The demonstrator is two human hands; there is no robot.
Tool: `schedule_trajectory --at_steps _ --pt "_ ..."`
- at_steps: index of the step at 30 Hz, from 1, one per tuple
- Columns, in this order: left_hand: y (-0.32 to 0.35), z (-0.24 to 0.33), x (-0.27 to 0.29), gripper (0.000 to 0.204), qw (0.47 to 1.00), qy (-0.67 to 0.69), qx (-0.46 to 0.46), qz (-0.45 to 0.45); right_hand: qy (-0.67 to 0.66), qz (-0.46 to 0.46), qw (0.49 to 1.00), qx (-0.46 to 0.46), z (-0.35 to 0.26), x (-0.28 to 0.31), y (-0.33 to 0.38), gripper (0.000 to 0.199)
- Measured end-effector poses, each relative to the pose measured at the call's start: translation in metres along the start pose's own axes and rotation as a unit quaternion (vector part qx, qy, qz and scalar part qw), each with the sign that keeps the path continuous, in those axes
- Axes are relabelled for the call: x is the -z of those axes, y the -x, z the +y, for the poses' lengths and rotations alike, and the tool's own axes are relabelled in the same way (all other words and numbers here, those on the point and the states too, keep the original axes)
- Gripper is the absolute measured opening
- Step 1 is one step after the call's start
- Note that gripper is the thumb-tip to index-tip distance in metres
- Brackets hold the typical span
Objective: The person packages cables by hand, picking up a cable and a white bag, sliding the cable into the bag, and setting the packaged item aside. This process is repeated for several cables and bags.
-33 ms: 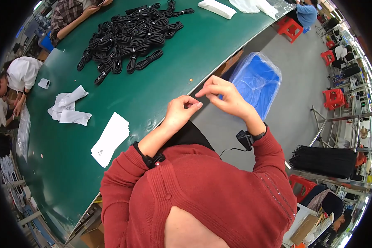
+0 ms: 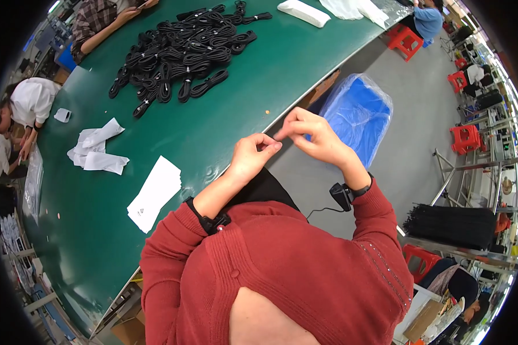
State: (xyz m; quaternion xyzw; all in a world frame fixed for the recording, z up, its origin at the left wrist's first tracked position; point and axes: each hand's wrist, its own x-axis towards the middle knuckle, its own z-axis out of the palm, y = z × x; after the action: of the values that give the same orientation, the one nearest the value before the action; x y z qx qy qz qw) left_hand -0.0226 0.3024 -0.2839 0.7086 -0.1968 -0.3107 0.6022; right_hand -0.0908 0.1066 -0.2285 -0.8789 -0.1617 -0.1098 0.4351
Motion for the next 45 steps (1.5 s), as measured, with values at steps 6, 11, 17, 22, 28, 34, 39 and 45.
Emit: schedule_trajectory --at_steps 6,11,17,22,28,34,39,45 --pt "0.023 0.011 0.021 0.022 1.000 0.000 0.004 -0.004 0.099 -0.005 0.991 -0.087 0.027 -0.004 -0.022 0.005" --pt "0.064 0.001 0.055 0.022 0.995 0.008 -0.081 0.062 0.177 0.057 0.981 0.045 0.047 -0.046 -0.105 0.016" --pt "0.113 -0.012 0.109 0.021 0.988 0.064 -0.005 0.140 0.297 0.087 0.930 0.198 0.088 -0.093 -0.173 0.021" --pt "0.132 -0.023 0.137 0.008 0.907 -0.201 -0.093 0.360 0.314 -0.002 0.939 0.140 0.076 -0.112 -0.166 0.023" --pt "0.119 -0.050 0.141 0.010 0.825 -0.402 -0.187 0.351 0.080 -0.032 0.992 0.087 0.028 -0.134 -0.117 0.024" --pt "0.122 -0.054 0.141 0.009 0.870 -0.326 -0.107 0.355 0.016 -0.089 0.991 0.095 -0.016 -0.139 -0.100 0.026" --pt "0.127 -0.045 0.143 0.008 0.909 -0.167 -0.036 0.380 0.027 -0.102 0.982 0.158 -0.024 -0.146 -0.097 0.031" --pt "0.127 -0.049 0.142 0.007 0.902 -0.127 -0.085 0.404 0.064 -0.123 0.961 0.241 -0.024 -0.152 -0.101 0.034"
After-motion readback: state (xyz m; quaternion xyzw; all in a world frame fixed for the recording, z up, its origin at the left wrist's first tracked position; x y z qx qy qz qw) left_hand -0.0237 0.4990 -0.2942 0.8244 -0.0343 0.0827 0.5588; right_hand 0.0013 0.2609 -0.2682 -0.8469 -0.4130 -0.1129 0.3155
